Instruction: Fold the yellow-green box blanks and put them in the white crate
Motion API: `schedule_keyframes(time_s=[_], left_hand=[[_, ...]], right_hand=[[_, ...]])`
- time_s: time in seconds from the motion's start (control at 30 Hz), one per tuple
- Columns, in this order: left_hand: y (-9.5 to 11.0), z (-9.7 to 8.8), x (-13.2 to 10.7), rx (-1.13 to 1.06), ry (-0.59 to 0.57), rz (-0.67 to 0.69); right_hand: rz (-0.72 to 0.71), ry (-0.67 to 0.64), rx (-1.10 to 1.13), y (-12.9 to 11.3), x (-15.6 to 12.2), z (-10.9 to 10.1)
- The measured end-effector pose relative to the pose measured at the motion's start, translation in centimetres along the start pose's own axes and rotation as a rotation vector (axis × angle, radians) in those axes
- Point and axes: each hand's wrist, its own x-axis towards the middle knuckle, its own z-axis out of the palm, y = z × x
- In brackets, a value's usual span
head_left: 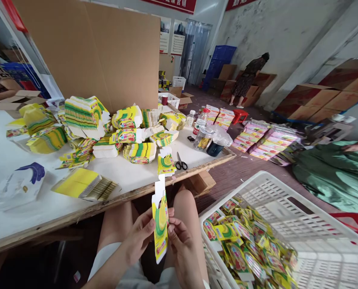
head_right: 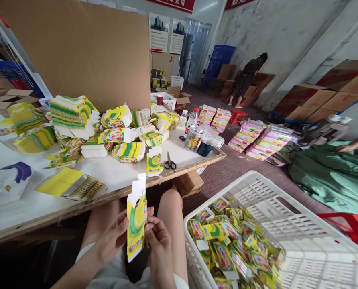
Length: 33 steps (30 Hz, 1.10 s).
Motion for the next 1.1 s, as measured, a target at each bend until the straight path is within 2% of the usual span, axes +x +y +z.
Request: schedule_keyframes(time_s=[0.07,0.3,0.5,0.63,0.7,0.83,0.93,1.1], left_hand=[[0.2,0.1,-0.1,-0.031,-0.014,-0.041],[-0.4,0.5,0.1,0.083,0.139,-0.03],[-0.8,0.6,0.6,0.207,0.259,-0.02],[-0.8,0.5,0.6,0.303,0.323,0.095],[-0.8,0.2,0.3,0.356,0.346,0.155],[-0.6,-0.1,-0.4,0.453,0.226,0.113],[-0.1,0.0,-0.8,0.426,0.115,0.084],[0.7,0.1,-1.1,0.31,-0.027,-0.011]], right_hand=[[-0.018,-0.012,-0.024,0.2,0.0,0.1],[-0.125,-0.056,-0.171,-0.4,0.0,-0.2],[-0.134,0.022,-0.295,0.5,0.1,-0.2],[-0.292,0.125,-0.363,1.2,0.4,-0.4],[-0.361,0.13,-0.418,1.0,0.5,-0.6],[-0.44,0.018,-0.491,-0.8,0.3,-0.6],[-0.475,-0.057,-0.509,-2.2,0.2,-0.7],[-0.349,-0.201,-0.493,-3.5,0.1,-1.4]])
